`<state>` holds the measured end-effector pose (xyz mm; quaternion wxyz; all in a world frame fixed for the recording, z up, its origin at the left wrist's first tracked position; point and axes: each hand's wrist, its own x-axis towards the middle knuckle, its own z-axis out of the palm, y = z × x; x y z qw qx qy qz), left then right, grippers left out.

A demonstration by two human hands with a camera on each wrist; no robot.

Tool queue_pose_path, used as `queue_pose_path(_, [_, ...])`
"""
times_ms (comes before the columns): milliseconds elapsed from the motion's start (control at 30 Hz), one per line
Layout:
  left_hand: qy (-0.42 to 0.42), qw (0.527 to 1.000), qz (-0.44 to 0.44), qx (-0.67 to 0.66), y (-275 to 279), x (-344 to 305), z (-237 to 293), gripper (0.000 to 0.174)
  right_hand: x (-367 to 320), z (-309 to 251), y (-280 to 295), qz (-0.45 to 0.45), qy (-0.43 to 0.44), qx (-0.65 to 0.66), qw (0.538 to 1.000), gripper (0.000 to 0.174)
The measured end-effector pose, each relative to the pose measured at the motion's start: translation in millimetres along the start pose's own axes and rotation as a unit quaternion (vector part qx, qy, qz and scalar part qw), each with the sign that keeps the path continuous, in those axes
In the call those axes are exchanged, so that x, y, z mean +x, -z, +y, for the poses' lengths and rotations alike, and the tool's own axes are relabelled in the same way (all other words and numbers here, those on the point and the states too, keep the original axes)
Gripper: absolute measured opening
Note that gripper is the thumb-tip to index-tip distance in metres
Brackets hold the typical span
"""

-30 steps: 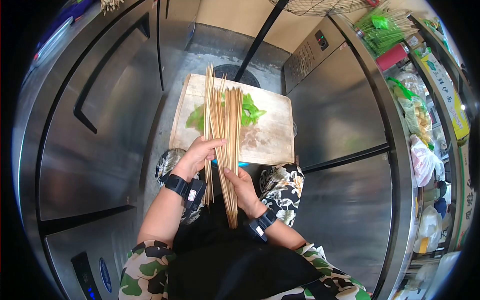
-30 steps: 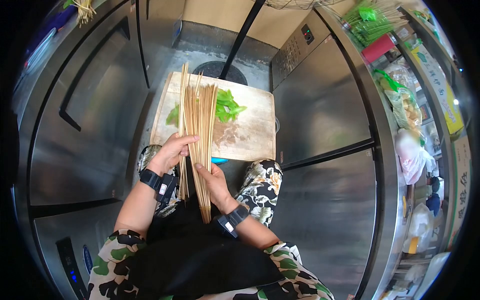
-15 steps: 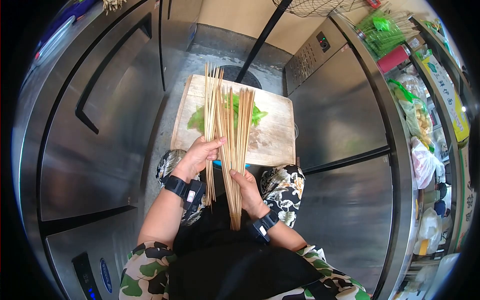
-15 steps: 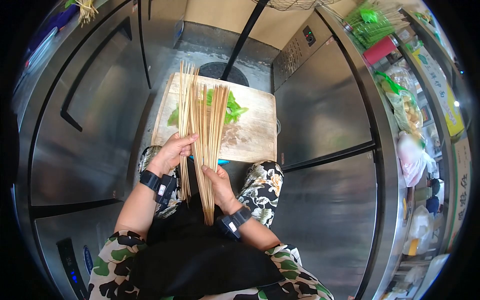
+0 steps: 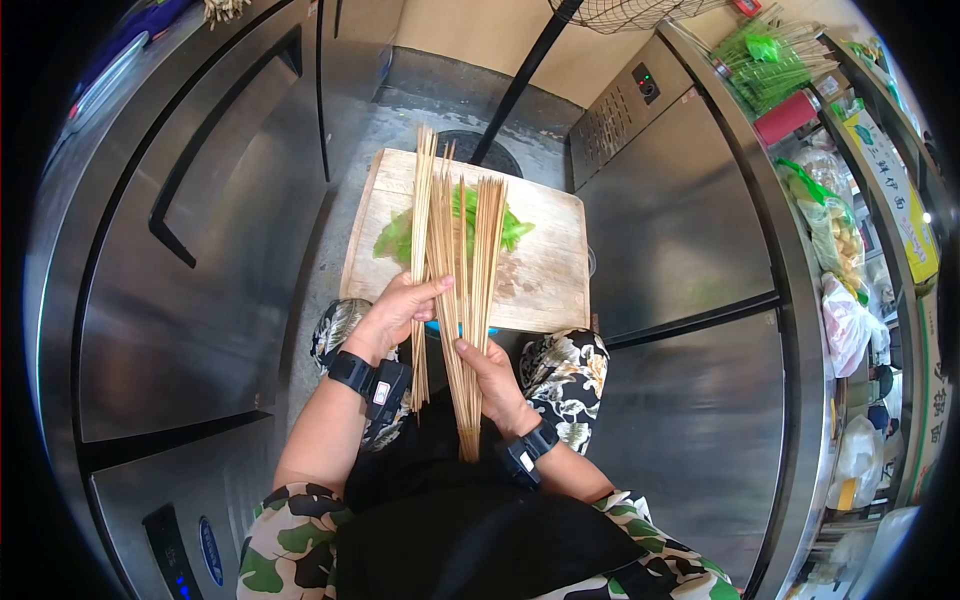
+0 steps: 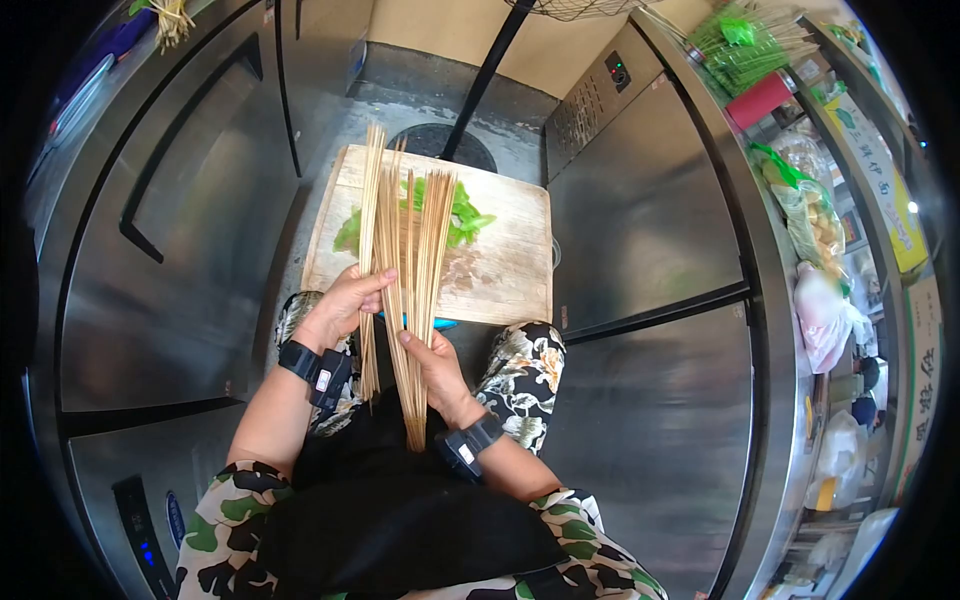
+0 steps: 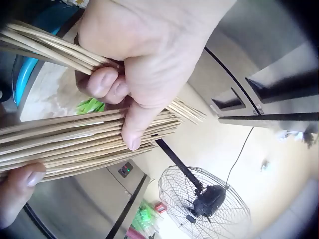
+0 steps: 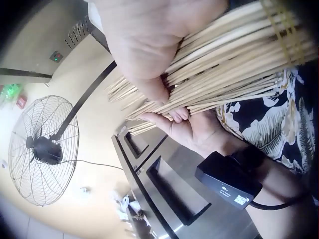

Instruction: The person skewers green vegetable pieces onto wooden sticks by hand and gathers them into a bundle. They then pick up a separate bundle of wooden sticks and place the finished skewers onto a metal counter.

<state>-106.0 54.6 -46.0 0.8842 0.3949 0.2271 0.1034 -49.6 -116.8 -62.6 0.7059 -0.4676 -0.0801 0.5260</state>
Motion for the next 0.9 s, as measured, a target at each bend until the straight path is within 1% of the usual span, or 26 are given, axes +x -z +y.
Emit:
queue_pose_path(33, [0.005, 1.0, 0.0, 0.01, -3, -1, 1, 0.02, 1, 1, 1, -0.004, 0.002, -0.009, 1.0, 0.015])
queue_pose_path(133, [0.015, 0.999, -0.019, 0.027, 0, 2, -5, 0.02, -1, 4, -9, 0.024, 0.016, -0.023, 0.999, 0.015])
queue_pose_path(267, [0.025, 0.998, -0.008, 0.051, -1, 2, -4, 0.019, -2, 5, -13, 0.02, 0.044, -0.068, 0.997, 0.016])
queue_pose_path(367, [0.026, 0.999, 0.002, 0.048, 0, 1, -3, 0.017, -4, -2, -17, 0.029, 0.025, -0.04, 0.998, 0.018])
queue_pose_path(467, [0.027, 0.999, 0.003, 0.038, 2, 1, -2, 0.016, 0, 0, -5, 0.019, 0.025, -0.01, 0.999, 0.021])
queue_pose_path(567, [0.035, 0.999, -0.006, 0.026, 4, 1, -2, 0.015, 0, -1, -3, 0.01, 0.019, -0.026, 0.999, 0.019])
queue_pose_path(633, [0.035, 0.999, -0.005, 0.021, -2, -2, 1, 0.013, 1, -2, -4, 0.008, 0.038, -0.049, 0.998, 0.017])
queue_pose_path(733, [0.02, 0.999, -0.009, 0.046, -6, -3, 1, 0.015, 3, 1, -6, 0.014, 0.054, -0.076, 0.996, 0.015])
queue_pose_path(833, [0.002, 0.999, -0.008, 0.046, -1, 1, -5, 0.021, 4, 2, -6, 0.019, 0.06, -0.082, 0.995, 0.015])
queue_pose_path(900, [0.014, 0.999, -0.015, 0.044, 2, 2, -5, 0.023, 4, 3, -7, 0.019, 0.06, -0.081, 0.995, 0.016])
